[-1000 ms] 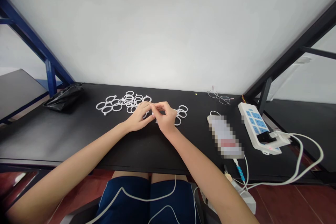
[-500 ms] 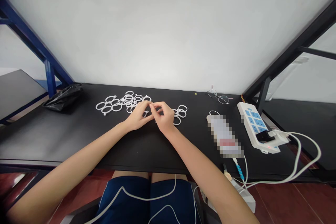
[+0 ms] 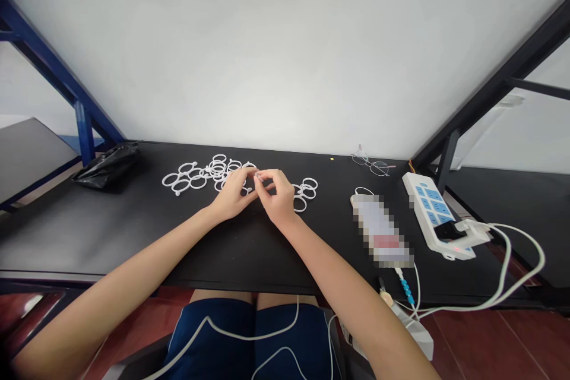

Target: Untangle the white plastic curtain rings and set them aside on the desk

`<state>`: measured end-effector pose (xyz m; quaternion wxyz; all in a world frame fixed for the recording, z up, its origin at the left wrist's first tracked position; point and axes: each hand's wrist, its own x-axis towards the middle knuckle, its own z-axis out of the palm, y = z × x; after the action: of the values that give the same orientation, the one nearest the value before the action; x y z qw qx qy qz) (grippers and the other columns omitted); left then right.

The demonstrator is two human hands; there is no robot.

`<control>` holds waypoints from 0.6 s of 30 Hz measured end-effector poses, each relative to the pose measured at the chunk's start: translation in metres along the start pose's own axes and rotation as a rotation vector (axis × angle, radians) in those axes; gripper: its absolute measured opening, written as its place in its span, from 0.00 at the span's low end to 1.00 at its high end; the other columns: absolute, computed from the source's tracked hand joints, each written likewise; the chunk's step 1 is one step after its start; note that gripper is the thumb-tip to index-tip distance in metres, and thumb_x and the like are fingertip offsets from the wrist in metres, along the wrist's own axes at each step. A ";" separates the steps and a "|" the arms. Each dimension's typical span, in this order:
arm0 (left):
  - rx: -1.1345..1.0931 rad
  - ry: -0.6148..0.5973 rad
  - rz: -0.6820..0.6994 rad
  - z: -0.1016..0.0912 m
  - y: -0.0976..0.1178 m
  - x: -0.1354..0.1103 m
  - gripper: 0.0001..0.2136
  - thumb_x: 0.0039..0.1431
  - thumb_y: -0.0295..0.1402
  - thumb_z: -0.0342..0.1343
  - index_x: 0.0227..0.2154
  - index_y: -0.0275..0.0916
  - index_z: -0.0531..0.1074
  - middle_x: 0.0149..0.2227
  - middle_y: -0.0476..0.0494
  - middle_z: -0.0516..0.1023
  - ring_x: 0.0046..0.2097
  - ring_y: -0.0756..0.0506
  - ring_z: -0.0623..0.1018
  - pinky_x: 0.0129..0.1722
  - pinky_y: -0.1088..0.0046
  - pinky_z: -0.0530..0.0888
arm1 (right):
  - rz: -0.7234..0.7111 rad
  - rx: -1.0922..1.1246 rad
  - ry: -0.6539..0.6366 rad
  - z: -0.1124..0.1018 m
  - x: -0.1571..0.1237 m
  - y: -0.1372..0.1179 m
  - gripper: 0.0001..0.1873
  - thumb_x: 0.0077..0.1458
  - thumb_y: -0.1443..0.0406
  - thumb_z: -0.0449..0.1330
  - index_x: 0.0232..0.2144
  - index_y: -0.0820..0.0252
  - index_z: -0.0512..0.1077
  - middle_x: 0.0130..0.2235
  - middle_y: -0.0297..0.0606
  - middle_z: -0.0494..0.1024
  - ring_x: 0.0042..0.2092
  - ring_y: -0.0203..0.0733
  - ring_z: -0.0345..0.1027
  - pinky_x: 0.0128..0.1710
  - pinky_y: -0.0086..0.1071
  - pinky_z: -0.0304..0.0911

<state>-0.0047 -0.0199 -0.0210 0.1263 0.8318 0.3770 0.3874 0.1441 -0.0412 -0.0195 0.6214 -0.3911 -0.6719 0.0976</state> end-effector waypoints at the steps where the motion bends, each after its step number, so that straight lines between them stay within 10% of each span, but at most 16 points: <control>1: 0.000 -0.001 0.001 0.000 0.000 0.000 0.15 0.61 0.35 0.53 0.49 0.41 0.62 0.46 0.41 0.74 0.48 0.42 0.73 0.53 0.58 0.64 | -0.002 -0.003 -0.003 0.000 0.000 0.000 0.02 0.58 0.64 0.58 0.33 0.56 0.69 0.38 0.39 0.79 0.39 0.40 0.75 0.29 0.31 0.73; 18: -0.007 -0.014 -0.016 0.002 0.000 -0.002 0.16 0.61 0.37 0.53 0.50 0.40 0.62 0.47 0.40 0.74 0.49 0.41 0.73 0.55 0.56 0.63 | -0.037 0.008 -0.013 0.000 0.002 0.000 0.01 0.57 0.66 0.59 0.32 0.57 0.70 0.37 0.38 0.78 0.38 0.40 0.74 0.28 0.30 0.72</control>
<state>-0.0038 -0.0212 -0.0228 0.1351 0.8308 0.3815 0.3820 0.1445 -0.0400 -0.0182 0.6201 -0.3755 -0.6827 0.0914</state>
